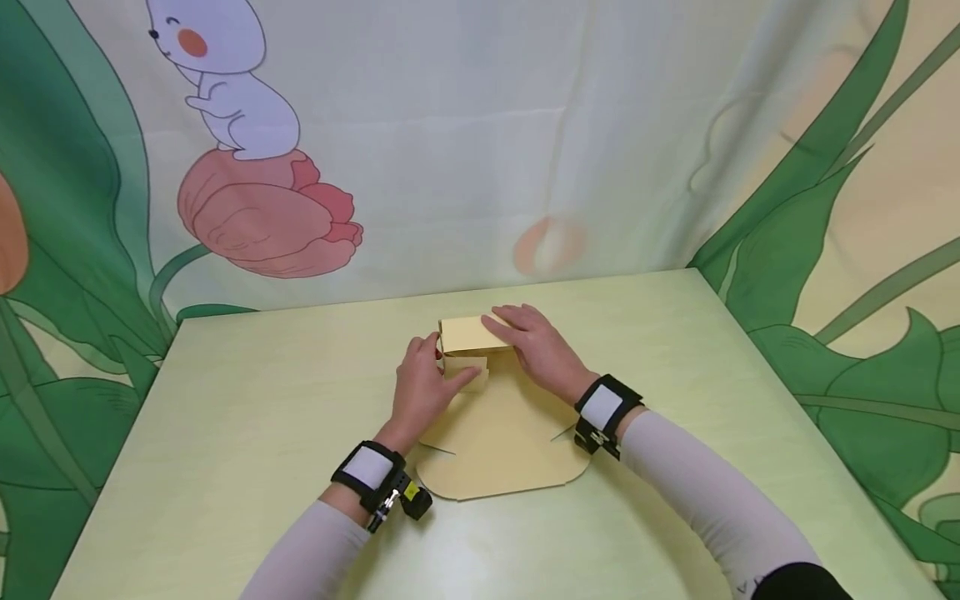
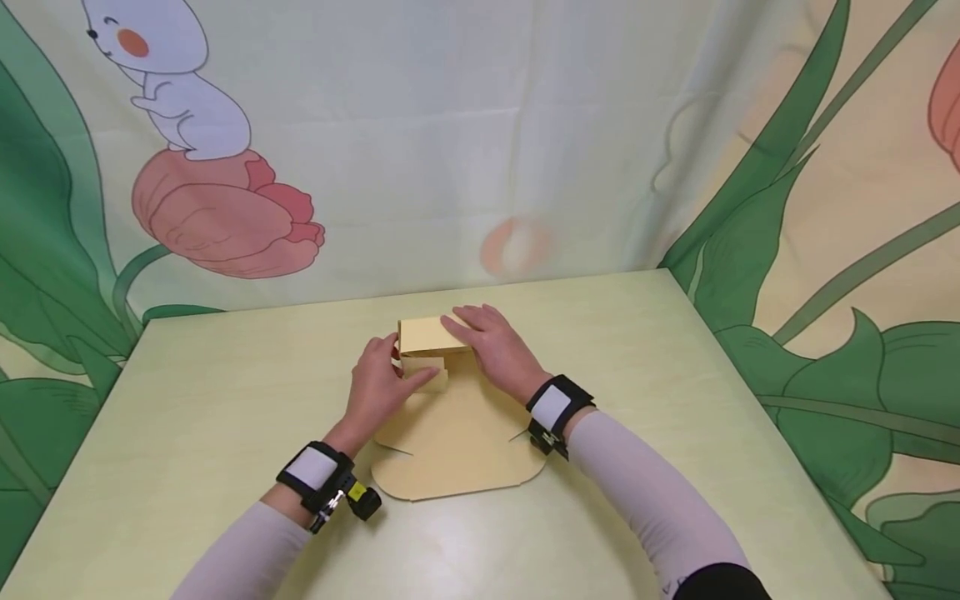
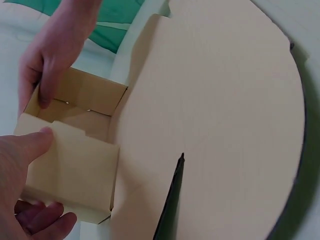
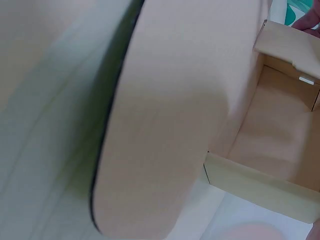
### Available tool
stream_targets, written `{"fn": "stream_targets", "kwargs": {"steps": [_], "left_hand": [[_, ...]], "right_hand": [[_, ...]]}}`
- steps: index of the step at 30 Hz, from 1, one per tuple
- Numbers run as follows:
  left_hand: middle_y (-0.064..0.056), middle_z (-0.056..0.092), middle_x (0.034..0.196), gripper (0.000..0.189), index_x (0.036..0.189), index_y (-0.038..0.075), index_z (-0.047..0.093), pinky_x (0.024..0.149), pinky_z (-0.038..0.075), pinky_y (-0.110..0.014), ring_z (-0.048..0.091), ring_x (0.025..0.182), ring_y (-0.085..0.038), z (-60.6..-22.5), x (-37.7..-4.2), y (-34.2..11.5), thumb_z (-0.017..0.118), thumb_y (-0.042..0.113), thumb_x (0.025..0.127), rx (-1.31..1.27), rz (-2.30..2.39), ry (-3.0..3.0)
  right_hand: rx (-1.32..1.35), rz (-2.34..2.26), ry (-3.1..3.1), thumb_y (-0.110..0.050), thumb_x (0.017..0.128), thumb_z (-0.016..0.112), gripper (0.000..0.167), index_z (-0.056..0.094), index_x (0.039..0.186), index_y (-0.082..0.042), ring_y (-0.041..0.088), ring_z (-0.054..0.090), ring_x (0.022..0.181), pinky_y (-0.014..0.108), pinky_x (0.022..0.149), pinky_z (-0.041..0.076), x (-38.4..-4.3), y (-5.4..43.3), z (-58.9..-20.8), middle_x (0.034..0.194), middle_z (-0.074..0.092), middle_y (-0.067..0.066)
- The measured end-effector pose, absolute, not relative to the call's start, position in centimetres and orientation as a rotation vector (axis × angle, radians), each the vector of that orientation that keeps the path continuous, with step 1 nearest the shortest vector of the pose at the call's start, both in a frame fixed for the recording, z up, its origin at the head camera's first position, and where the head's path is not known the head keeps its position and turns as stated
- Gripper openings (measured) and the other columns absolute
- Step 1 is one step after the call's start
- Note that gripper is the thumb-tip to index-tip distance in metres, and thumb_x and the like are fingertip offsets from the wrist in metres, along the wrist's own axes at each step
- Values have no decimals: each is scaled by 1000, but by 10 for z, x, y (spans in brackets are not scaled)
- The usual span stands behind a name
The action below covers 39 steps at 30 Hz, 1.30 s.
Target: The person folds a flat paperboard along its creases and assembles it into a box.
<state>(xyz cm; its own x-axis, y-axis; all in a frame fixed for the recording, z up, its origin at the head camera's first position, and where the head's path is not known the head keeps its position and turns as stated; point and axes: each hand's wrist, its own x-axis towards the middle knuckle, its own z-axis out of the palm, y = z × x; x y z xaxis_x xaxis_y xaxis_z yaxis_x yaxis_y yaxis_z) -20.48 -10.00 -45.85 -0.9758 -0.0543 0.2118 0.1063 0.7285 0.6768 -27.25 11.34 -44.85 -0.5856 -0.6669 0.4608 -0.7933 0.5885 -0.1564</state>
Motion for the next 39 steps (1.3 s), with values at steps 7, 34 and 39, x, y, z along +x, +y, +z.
{"fn": "stream_targets", "kwargs": {"steps": [7, 34, 39], "left_hand": [[-17, 57, 109, 80, 131, -7, 51, 75, 57, -42, 65, 89, -33, -459, -213, -93, 77, 50, 81, 36, -960, -2726], [-20, 58, 118, 85, 136, -5, 46, 88, 56, -47, 66, 100, -37, -463, -226, -93, 81, 46, 79, -20, -902, -2714], [-20, 59, 116, 83, 135, -6, 47, 85, 57, -46, 67, 97, -36, -465, -226, -91, 80, 46, 79, -16, -898, -2701]], "right_hand": [[1165, 488, -2474, 10, 93, 55, 56, 54, 143, -16, 30, 51, 135, 46, 120, 32, -273, 113, -448, 143, 56, 14], [1147, 503, -2492, 7, 95, 54, 53, 55, 142, -17, 29, 52, 134, 45, 120, 32, -272, 111, -446, 142, 57, 12], [1156, 514, -2468, 7, 94, 55, 53, 56, 141, -16, 30, 52, 133, 48, 118, 34, -273, 112, -448, 141, 57, 13]]}}
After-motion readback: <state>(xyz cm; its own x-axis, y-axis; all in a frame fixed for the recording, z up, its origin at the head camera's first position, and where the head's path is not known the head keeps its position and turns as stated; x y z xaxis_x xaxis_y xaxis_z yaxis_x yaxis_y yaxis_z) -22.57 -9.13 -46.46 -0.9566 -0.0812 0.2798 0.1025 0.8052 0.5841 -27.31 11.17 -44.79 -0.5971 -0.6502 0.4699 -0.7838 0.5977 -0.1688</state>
